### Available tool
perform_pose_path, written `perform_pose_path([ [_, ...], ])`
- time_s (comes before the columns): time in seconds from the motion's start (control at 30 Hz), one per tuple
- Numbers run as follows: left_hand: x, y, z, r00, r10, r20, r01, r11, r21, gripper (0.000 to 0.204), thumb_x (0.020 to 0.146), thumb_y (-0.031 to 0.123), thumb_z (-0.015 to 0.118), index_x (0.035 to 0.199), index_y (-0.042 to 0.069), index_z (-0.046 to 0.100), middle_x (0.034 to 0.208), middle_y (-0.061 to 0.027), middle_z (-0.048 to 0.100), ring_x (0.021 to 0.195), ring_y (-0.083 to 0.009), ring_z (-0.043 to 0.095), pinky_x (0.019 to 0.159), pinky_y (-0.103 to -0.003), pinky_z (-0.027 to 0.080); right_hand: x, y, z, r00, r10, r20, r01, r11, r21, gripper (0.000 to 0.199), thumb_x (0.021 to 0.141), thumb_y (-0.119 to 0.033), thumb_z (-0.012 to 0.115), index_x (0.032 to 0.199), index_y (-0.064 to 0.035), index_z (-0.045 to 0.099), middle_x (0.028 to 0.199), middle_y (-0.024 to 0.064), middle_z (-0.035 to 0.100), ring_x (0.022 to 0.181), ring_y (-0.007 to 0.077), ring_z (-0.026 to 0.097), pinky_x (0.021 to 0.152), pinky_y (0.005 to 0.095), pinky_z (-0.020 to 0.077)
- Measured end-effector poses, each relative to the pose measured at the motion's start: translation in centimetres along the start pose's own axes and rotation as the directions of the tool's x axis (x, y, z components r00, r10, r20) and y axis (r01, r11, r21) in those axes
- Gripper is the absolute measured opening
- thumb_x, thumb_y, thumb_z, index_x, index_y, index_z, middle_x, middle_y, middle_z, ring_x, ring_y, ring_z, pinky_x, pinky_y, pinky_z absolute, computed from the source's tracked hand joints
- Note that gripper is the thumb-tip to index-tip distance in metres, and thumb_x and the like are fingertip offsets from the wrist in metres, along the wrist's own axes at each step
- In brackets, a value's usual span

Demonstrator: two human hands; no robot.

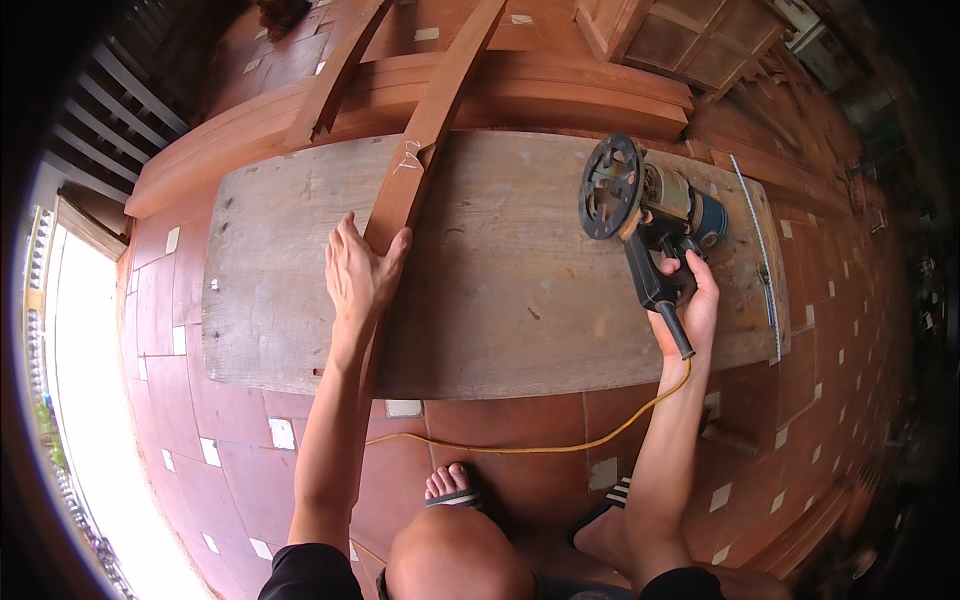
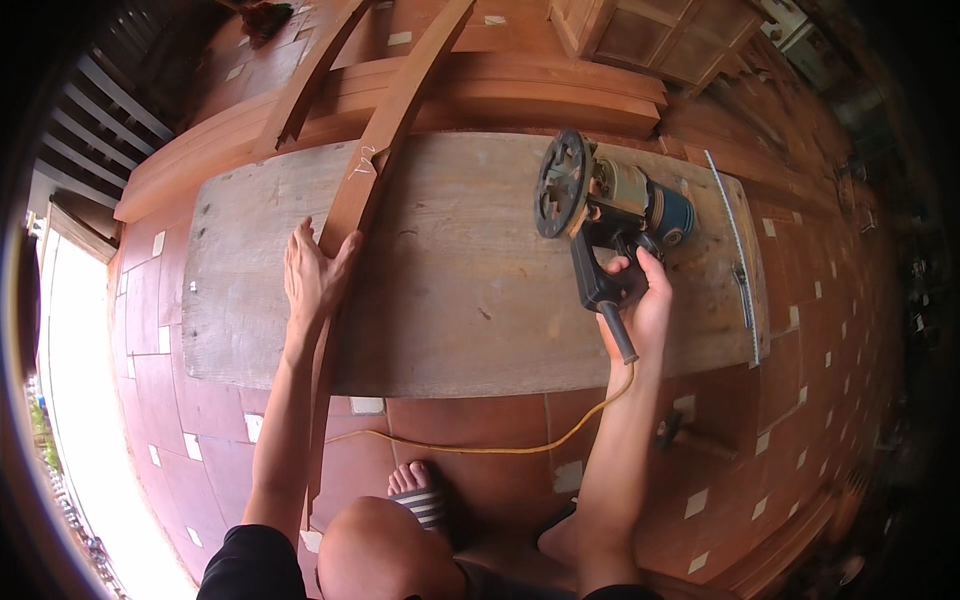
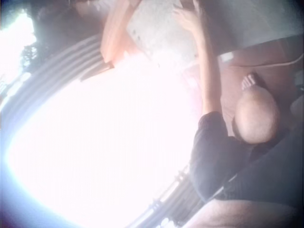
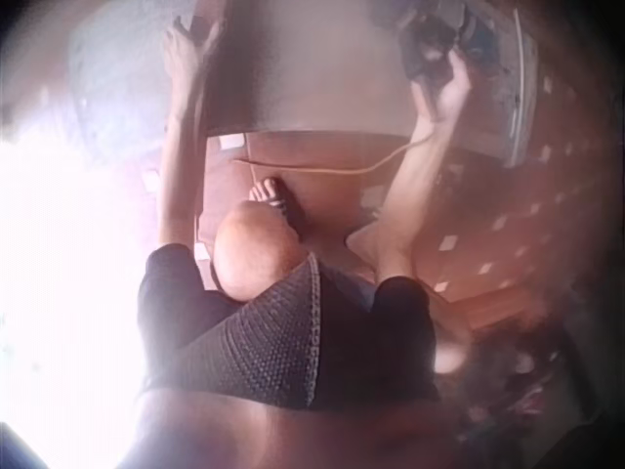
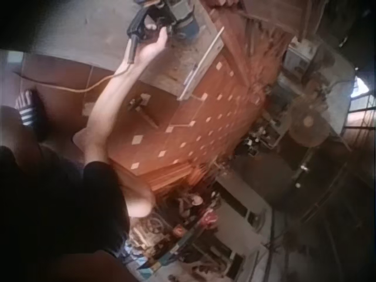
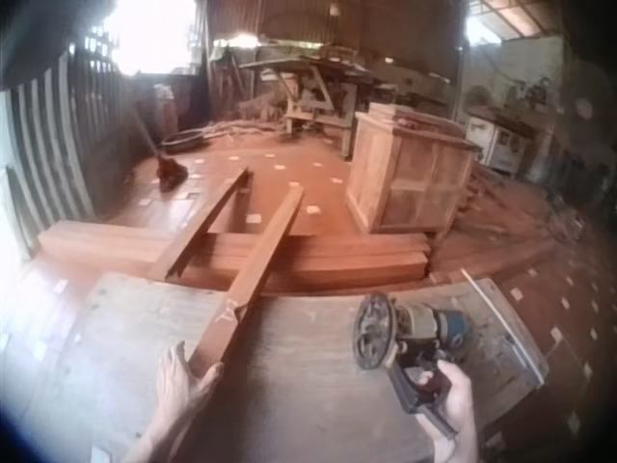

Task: The person measures a wooden plank with a tape measure, then uses a handheld router to cut a groove along the plank. The person repeats the measuring and routing steps on the same plank.

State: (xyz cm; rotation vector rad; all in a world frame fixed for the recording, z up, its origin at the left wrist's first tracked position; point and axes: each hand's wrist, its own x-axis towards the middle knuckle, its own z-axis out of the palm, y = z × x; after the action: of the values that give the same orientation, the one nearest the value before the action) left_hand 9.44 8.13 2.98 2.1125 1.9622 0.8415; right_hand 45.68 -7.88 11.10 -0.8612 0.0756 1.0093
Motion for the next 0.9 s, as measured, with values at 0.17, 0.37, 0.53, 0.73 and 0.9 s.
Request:
perform_pose_path([
  [0.17,-6.2,-0.7,-4.3,0.969,-0.122,0.213,0.081,0.978,0.190,0.074,0.083,0.047,0.082,0.127,-0.008,0.056,0.112,-0.0252,0.066,0.109,-0.0432,0.064,0.097,-0.049,0.050,-2.7,-0.4,-1.4,0.999,0.013,-0.044,-0.029,0.929,-0.370,0.031,0.097,-0.022,0.073,0.121,-0.0079,0.061,0.104,0.0095,0.070,0.090,0.0176,0.068,0.074,0.0345,0.0546],
  [0.37,-11.2,-3.5,-10.0,0.879,-0.261,0.399,0.287,0.958,-0.004,0.063,0.080,0.042,0.085,0.111,-0.006,0.061,0.103,-0.0259,0.069,0.097,-0.0389,0.068,0.085,-0.047,0.052,-2.5,0.5,-5.2,0.998,0.066,0.014,-0.053,0.891,-0.451,0.035,0.099,-0.022,0.072,0.123,0.0010,0.061,0.109,0.0137,0.070,0.096,0.0239,0.069,0.082,0.0416,0.0581],
  [0.53,-17.6,-7.3,-14.4,0.651,-0.288,0.702,0.639,0.707,-0.303,0.065,0.080,0.044,0.089,0.113,-0.007,0.064,0.103,-0.0191,0.072,0.095,-0.0247,0.069,0.084,-0.037,0.054,-2.6,0.3,-4.6,0.999,0.019,-0.027,-0.031,0.840,-0.542,0.040,0.098,-0.032,0.074,0.125,-0.0055,0.061,0.113,0.0093,0.068,0.097,0.0210,0.068,0.083,0.0396,0.0569],
  [0.73,-21.8,-9.4,-13.6,0.534,-0.167,0.829,0.829,0.296,-0.474,0.076,0.083,0.045,0.089,0.132,-0.005,0.060,0.116,-0.0109,0.070,0.108,-0.0168,0.064,0.096,-0.033,0.051,-3.3,-0.1,-3.4,0.998,0.031,-0.059,-0.060,0.805,-0.590,0.038,0.099,-0.037,0.071,0.125,-0.0095,0.062,0.106,0.0058,0.071,0.092,0.0165,0.069,0.080,0.0351,0.0580],
  [0.9,-22.3,-9.5,-13.0,0.527,-0.139,0.839,0.846,0.183,-0.501,0.068,0.085,0.044,0.089,0.126,-0.003,0.062,0.112,-0.0088,0.070,0.104,-0.0138,0.064,0.093,-0.031,0.052,-3.8,-0.3,-3.4,0.993,0.021,-0.118,-0.090,0.777,-0.623,0.037,0.099,-0.037,0.072,0.118,-0.0066,0.065,0.099,0.0067,0.073,0.082,0.0174,0.072,0.074,0.0314,0.0620],
])
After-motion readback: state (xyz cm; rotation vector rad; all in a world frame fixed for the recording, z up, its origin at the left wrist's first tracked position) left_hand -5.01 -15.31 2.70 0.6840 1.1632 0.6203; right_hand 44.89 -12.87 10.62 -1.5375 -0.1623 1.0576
